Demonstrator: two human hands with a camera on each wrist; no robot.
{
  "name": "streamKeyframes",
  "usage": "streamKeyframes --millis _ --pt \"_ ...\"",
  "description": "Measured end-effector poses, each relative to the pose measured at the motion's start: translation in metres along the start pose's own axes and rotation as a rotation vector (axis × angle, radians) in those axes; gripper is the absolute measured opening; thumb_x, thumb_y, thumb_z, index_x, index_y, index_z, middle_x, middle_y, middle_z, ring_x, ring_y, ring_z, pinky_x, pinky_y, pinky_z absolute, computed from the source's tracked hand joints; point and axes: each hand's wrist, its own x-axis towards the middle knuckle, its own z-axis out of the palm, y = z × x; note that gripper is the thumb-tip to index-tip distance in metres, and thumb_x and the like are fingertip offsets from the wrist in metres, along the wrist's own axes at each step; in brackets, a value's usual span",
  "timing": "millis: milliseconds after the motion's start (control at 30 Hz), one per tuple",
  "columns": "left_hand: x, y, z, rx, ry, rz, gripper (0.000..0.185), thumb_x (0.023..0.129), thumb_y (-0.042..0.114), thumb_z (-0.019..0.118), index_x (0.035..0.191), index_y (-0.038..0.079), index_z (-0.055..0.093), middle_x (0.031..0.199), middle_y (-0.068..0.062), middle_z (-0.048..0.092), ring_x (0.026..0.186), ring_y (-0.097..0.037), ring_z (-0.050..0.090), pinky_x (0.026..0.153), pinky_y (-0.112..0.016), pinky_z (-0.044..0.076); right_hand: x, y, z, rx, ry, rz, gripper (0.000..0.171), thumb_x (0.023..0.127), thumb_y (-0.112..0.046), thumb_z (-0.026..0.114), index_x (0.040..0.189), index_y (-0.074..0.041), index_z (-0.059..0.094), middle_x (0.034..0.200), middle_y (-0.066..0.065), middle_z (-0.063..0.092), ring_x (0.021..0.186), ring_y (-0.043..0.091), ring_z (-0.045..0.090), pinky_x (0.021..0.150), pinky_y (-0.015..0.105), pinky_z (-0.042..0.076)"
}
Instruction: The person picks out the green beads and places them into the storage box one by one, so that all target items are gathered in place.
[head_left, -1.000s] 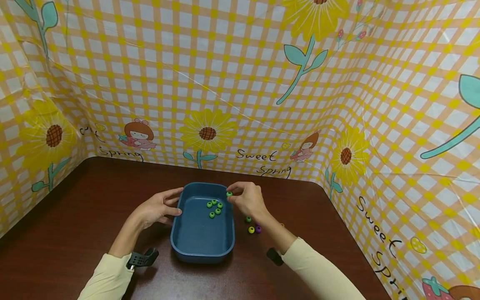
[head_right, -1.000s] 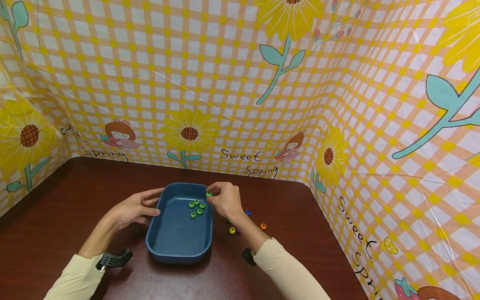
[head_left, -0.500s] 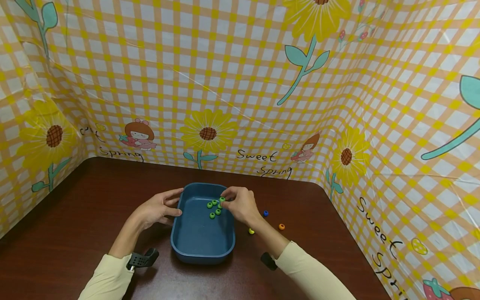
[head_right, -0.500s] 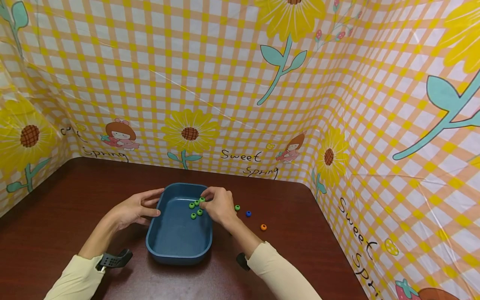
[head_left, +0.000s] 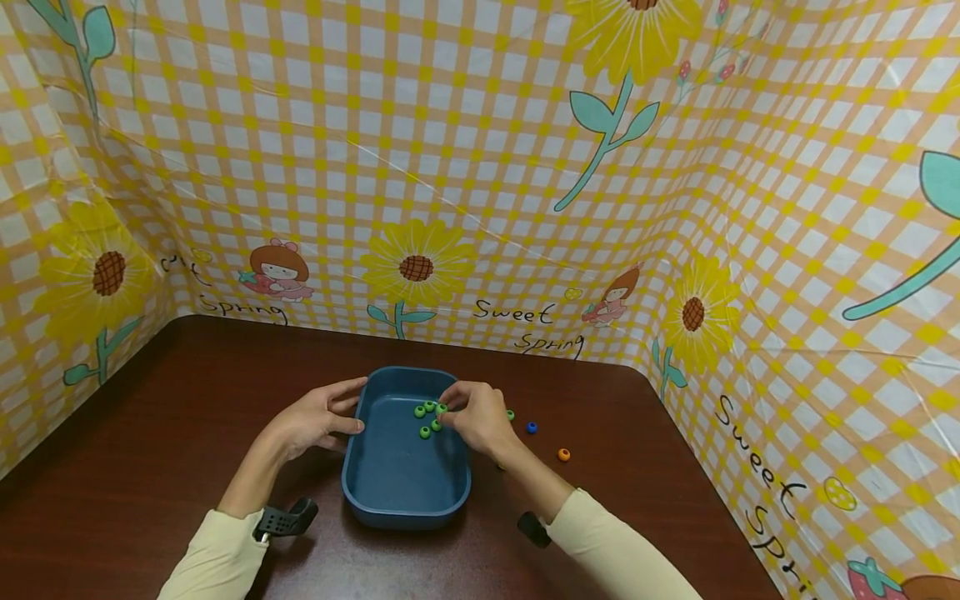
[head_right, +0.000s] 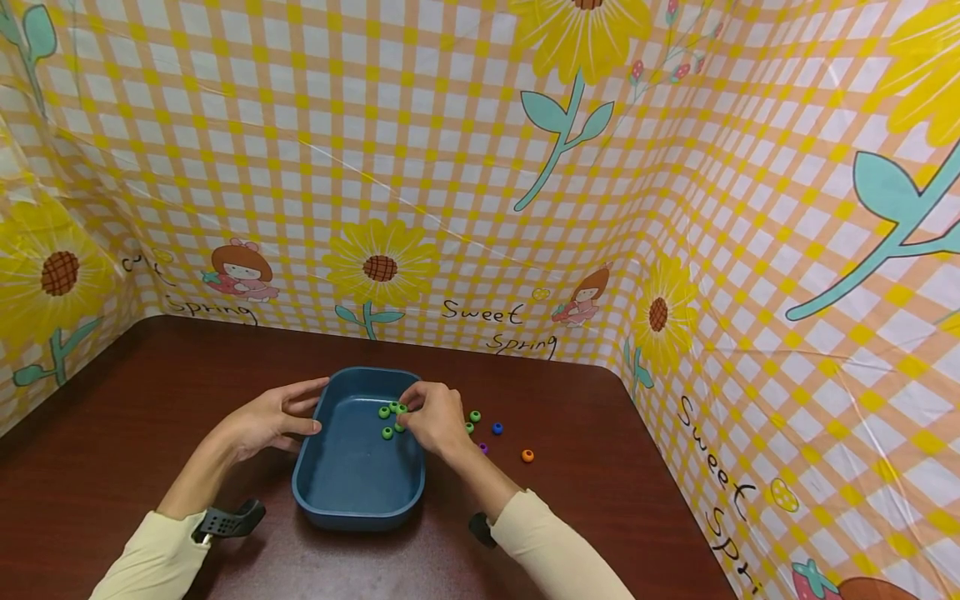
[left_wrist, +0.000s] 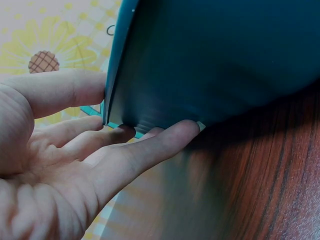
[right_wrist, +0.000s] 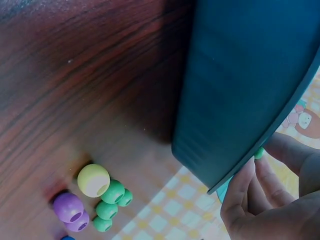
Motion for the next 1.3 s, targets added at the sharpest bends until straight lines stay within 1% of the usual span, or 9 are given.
streamKeyframes --millis 267,600,833,1300 --pt "0.0 0.0 0.0 0.008 0.002 -0.002 0.081 0.093 -0.005 0.064 0.161 0.002 0.021 0.16 -0.031 0.03 0.128 -0.053 0.055 0.085 -0.059 0.058 -0.002 0.003 0.004 -0.014 -0.008 0.008 0.013 0.084 -0.009 0.081 0.096 -0.008 0.077 0.089 0.005 0.077 0.086 0.021 0.07 0.069 0.032 0.058" --pt "0.0 -0.001 0.001 0.003 0.0 -0.01 0.08 0.094 -0.005 0.064 0.161 0.002 0.02 0.16 -0.031 0.03 0.126 -0.05 0.058 0.085 -0.057 0.059 -0.004 0.007 0.006 -0.028 -0.018 -0.011 0.013 0.084 -0.011 0.082 0.095 -0.008 0.077 0.089 0.005 0.077 0.084 0.02 0.07 0.069 0.032 0.058" --pt "-0.001 0.001 0.001 0.004 -0.001 -0.009 0.08 0.094 -0.004 0.064 0.161 0.002 0.02 0.16 -0.031 0.03 0.126 -0.05 0.059 0.084 -0.057 0.059 -0.003 0.009 0.007 -0.05 -0.029 -0.009 0.013 0.084 -0.012 0.082 0.095 -0.008 0.077 0.09 0.006 0.076 0.086 0.02 0.069 0.07 0.033 0.058" --pt "-0.001 0.001 0.001 0.003 -0.003 -0.004 0.08 0.094 -0.004 0.064 0.161 0.002 0.02 0.16 -0.031 0.029 0.126 -0.051 0.057 0.084 -0.058 0.059 -0.002 0.011 0.007 -0.049 -0.032 -0.027 0.012 0.083 -0.012 0.082 0.094 -0.009 0.078 0.09 0.005 0.076 0.086 0.02 0.07 0.072 0.033 0.058"
